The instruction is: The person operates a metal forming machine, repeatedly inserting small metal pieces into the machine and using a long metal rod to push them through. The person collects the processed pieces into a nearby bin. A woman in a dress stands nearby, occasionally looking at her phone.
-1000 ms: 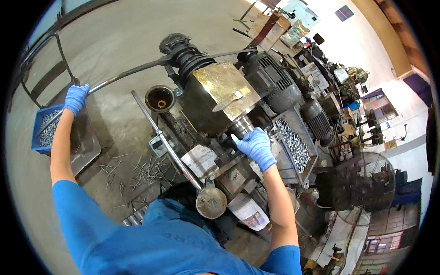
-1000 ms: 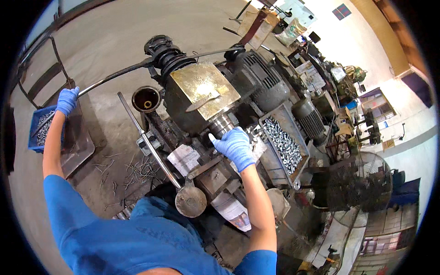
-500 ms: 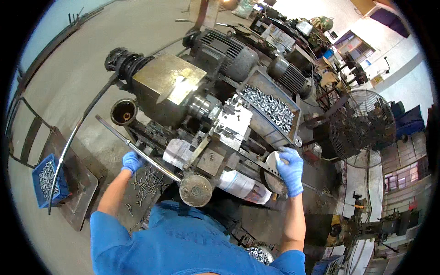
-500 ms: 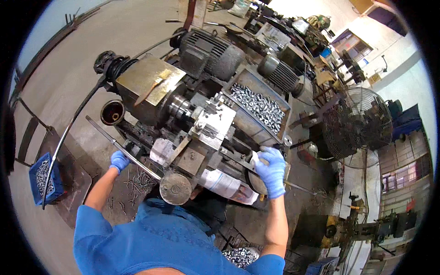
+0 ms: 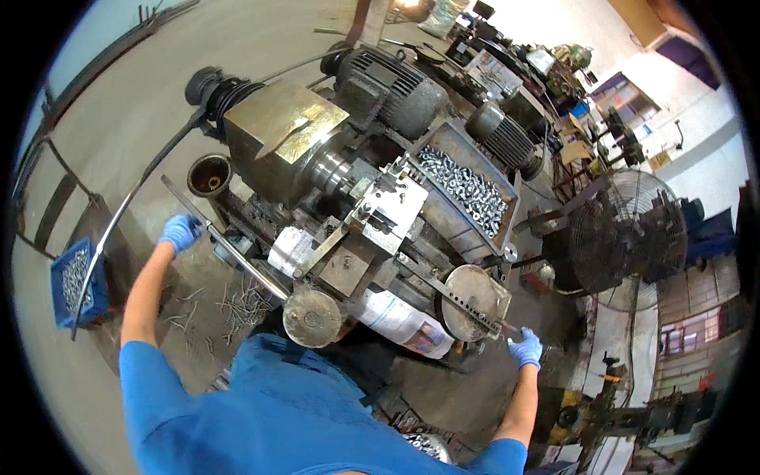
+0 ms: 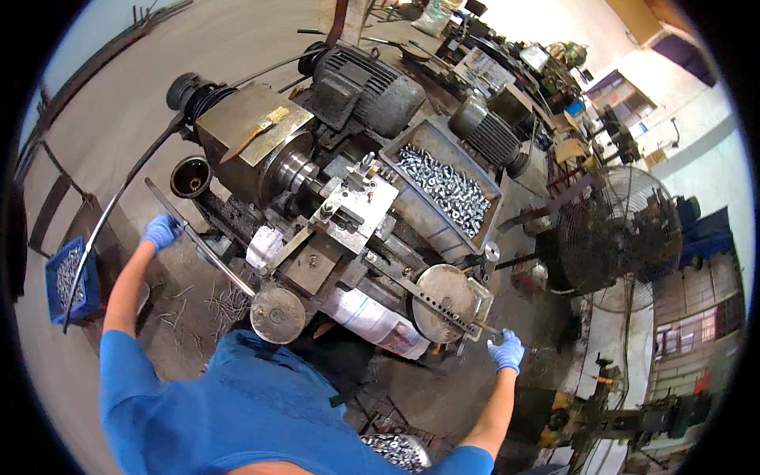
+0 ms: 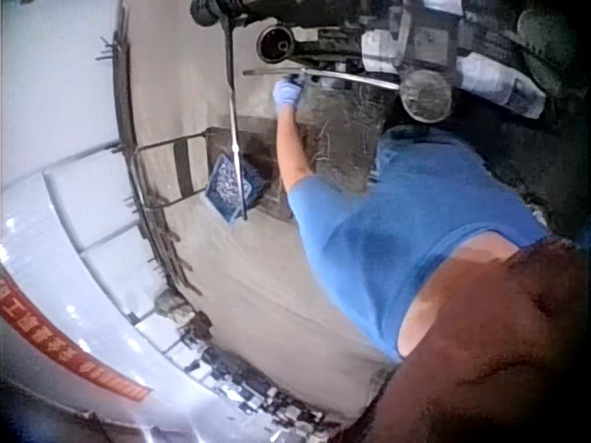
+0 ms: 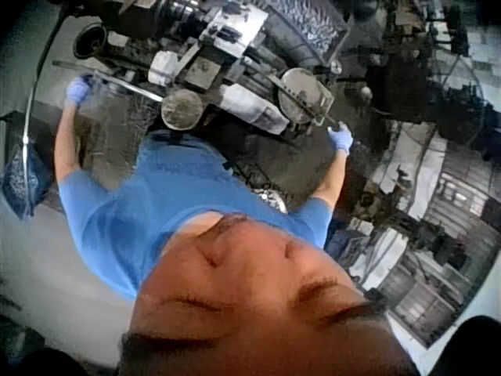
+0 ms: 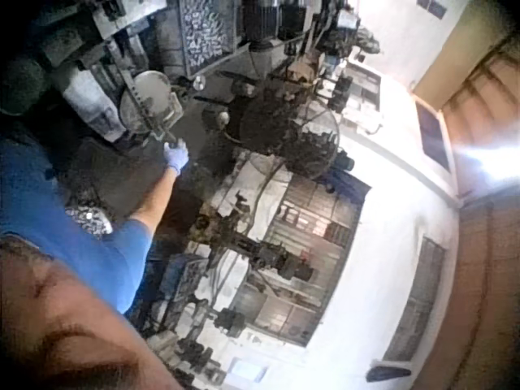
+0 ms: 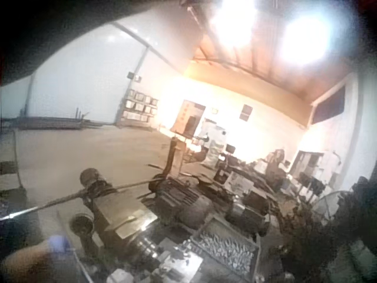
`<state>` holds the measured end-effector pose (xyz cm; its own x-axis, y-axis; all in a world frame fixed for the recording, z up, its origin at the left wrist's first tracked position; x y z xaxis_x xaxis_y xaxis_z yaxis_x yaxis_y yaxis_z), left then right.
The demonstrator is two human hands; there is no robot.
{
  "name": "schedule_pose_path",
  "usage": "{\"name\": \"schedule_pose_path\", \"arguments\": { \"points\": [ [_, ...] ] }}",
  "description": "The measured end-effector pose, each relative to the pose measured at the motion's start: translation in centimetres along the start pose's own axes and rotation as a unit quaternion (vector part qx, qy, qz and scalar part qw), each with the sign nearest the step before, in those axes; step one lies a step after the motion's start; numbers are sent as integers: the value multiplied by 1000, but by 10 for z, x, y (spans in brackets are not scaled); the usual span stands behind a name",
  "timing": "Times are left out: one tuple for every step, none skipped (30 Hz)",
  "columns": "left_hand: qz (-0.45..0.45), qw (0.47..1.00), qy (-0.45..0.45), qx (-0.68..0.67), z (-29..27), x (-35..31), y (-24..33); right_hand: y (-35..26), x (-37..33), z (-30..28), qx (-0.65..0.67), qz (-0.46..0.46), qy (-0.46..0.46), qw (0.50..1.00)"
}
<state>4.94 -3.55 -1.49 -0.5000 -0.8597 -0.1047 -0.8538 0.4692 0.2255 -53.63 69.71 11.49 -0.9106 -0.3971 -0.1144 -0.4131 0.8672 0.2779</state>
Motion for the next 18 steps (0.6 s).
{"name": "schedule_pose_path", "arguments": {
  "points": [
    [1,997,31,-67,-11,-1,-6,8,3,7,13,20,-2,1000],
    [-47,981,12,-189,-15,5,-26,10,6,10,18,43,20,999],
    [-87,948,-7,-307,-20,7,-35,12,3,11,24,71,40,996],
    [-113,923,41,-367,-22,3,-39,20,3,19,28,90,44,995],
    [-135,891,89,-424,-30,-2,-33,32,-3,28,20,101,47,994],
    [-155,855,135,-477,-39,-5,-25,48,-12,36,13,115,50,992],
    [-181,830,139,-509,-46,-9,-13,62,-23,47,6,130,52,990],
    [-208,805,143,-537,-55,-16,0,73,-41,55,3,145,48,988],
    [-234,779,149,-562,-62,-21,8,76,-64,56,1,159,44,986],
    [-247,767,172,-566,-62,-21,11,80,-85,60,22,182,32,983],
    [-261,748,179,-583,-52,-13,12,86,-107,69,42,206,20,977],
    [-277,727,183,-601,-33,-2,12,95,-132,80,41,214,28,976],
    [-291,705,187,-619,-22,6,13,103,-161,92,42,223,37,973],
    [-277,670,219,-654,-25,5,39,106,-191,100,41,230,22,972],
    [-299,665,251,-636,-21,6,44,106,-219,105,40,232,7,972],
    [-294,649,262,-651,-17,10,40,112,-251,120,56,237,-21,970],
    [-288,631,273,-666,-13,15,39,114,-279,130,71,244,-47,966],
    [-284,636,266,-667,-14,19,45,108,-307,130,105,243,-34,964]
  ]
}}
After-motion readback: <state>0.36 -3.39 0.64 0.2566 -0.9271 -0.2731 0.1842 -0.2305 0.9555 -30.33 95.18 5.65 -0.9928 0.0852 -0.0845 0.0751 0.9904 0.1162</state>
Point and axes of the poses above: each hand's wrist, its own x-axis towards the middle knuckle, its own z-axis out of the palm, y = z × x, the point moved 4 cm from there along x, towards the middle knuckle, and after that the axes turned 5 degrees about -z, right-handed, at the moved point
